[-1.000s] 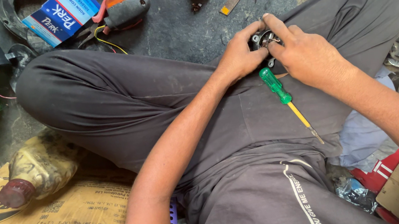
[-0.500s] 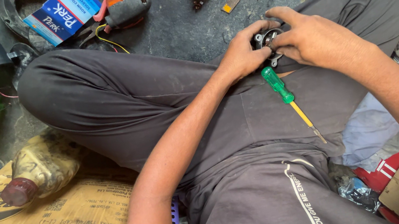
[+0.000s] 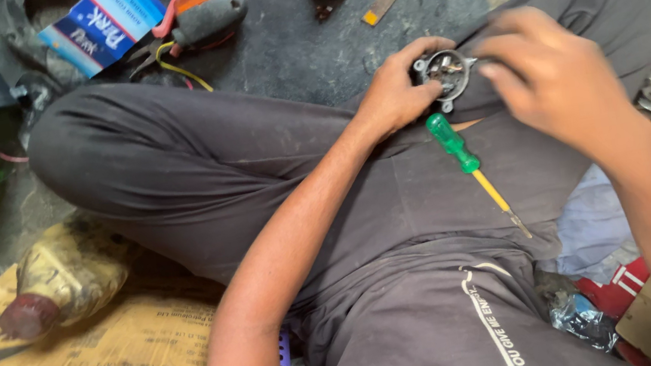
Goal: The person sits cross-legged on the floor and uses a screwdriver to adjust internal components of a small cylindrical electrical part. They repeatedly insert the screwdriver into the housing to tighten or align parts inside.
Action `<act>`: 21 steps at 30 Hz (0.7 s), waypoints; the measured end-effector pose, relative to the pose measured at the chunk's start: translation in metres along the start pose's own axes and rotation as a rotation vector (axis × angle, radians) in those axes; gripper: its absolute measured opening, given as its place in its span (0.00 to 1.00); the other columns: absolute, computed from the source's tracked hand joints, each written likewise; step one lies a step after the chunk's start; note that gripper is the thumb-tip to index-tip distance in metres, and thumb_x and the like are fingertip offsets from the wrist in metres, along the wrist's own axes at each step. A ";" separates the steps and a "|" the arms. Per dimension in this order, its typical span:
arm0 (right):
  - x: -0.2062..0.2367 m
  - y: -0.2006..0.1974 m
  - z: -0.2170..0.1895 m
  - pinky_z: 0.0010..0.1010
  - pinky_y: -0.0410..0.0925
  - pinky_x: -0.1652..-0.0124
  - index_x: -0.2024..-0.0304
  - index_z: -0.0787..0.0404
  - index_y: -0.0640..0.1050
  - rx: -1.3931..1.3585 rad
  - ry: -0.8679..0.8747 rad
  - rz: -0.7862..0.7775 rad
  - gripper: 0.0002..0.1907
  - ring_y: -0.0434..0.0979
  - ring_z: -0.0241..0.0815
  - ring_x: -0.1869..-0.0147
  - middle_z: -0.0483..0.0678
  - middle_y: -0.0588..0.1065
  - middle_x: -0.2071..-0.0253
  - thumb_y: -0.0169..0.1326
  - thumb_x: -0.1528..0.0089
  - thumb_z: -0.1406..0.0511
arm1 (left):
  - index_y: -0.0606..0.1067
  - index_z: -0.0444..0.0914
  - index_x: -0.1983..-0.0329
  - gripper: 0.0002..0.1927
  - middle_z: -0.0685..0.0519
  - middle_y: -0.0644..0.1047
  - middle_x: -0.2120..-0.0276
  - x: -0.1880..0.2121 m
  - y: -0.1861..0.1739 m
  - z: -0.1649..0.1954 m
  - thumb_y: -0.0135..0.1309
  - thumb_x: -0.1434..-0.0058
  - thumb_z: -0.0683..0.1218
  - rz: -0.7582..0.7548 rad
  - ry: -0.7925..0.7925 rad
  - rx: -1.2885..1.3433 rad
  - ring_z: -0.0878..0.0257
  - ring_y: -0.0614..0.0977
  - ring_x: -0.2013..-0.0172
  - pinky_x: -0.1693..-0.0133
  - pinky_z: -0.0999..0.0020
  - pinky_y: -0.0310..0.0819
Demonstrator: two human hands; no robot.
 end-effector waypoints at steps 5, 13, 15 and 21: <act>0.048 0.029 -0.040 0.42 0.72 0.63 0.38 0.69 0.76 0.008 0.039 -0.095 0.36 0.81 0.57 0.58 0.58 0.78 0.49 0.65 0.47 0.59 | 0.76 0.40 0.43 0.26 0.49 0.83 0.51 0.003 0.001 -0.002 0.56 0.49 0.38 -0.002 -0.038 -0.045 0.60 0.85 0.49 0.45 0.67 0.77; 0.129 -0.044 0.020 0.33 0.76 0.52 0.46 0.66 0.70 -0.417 0.173 0.545 0.08 0.79 0.46 0.50 0.56 0.72 0.48 0.56 0.22 0.75 | 0.67 0.40 0.44 0.26 0.47 0.79 0.52 0.010 -0.001 0.033 0.56 0.47 0.37 0.040 0.130 -0.117 0.52 0.83 0.48 0.47 0.61 0.76; 0.146 -0.054 0.038 0.33 0.79 0.49 0.39 0.67 0.67 -0.556 0.216 0.692 0.09 0.80 0.46 0.48 0.55 0.71 0.45 0.51 0.19 0.75 | 0.65 0.40 0.47 0.24 0.48 0.78 0.57 0.010 0.000 0.030 0.55 0.48 0.38 0.014 0.050 -0.143 0.52 0.83 0.54 0.52 0.59 0.76; 0.129 -0.034 0.029 0.34 0.76 0.49 0.24 0.35 0.41 -0.439 -0.054 0.766 0.39 0.78 0.49 0.46 0.56 0.66 0.39 0.46 0.17 0.78 | 0.63 0.39 0.54 0.18 0.48 0.74 0.64 0.011 0.002 0.041 0.52 0.46 0.37 -0.005 0.113 -0.202 0.51 0.80 0.60 0.56 0.57 0.74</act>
Point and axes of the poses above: each hand's wrist, its own x-axis away from the middle knuckle, its own y-axis out of the palm, z = x × y, the point moved 10 cm from there along -x, towards the middle knuckle
